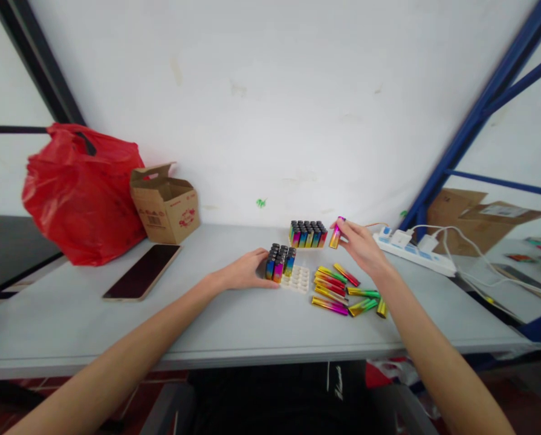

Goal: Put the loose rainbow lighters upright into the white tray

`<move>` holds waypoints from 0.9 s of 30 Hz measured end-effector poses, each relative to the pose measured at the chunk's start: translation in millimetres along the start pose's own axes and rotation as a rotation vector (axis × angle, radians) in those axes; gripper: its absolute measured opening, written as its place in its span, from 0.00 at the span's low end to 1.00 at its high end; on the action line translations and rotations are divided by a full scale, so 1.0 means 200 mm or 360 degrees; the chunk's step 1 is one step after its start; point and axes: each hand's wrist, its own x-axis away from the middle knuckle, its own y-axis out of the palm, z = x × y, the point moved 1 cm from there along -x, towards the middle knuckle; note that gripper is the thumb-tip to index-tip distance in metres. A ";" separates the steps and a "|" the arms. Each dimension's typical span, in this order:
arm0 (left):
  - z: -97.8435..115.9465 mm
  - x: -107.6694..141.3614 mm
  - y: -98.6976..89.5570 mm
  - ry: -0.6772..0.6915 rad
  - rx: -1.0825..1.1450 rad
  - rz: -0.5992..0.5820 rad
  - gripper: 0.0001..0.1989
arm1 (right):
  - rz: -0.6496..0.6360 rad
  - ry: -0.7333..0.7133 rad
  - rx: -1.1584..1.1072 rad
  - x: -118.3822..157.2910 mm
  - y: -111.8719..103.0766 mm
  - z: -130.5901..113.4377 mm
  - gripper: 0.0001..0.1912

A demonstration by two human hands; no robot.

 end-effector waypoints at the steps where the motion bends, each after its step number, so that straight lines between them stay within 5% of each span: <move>1: 0.00 0.00 0.00 0.0006 0.0009 0.0002 0.40 | -0.0067 0.0037 -0.0098 0.00 0.05 -0.01 0.29; 5: 0.00 0.00 0.00 0.0032 0.0034 0.0012 0.39 | -0.0317 0.0154 -0.0288 0.00 0.23 -0.01 0.28; 10: 0.00 0.01 0.00 0.0054 0.0061 0.0037 0.38 | -0.0286 0.0340 -0.0236 0.02 0.33 0.12 0.34; 17: 0.00 0.00 0.01 0.0024 0.0016 0.0006 0.39 | -0.0151 0.0571 -0.0169 0.08 0.37 0.18 0.33; 27: 0.00 0.00 0.00 0.0025 0.0042 0.0010 0.38 | -0.0150 0.0410 -0.0108 0.09 0.37 0.18 0.35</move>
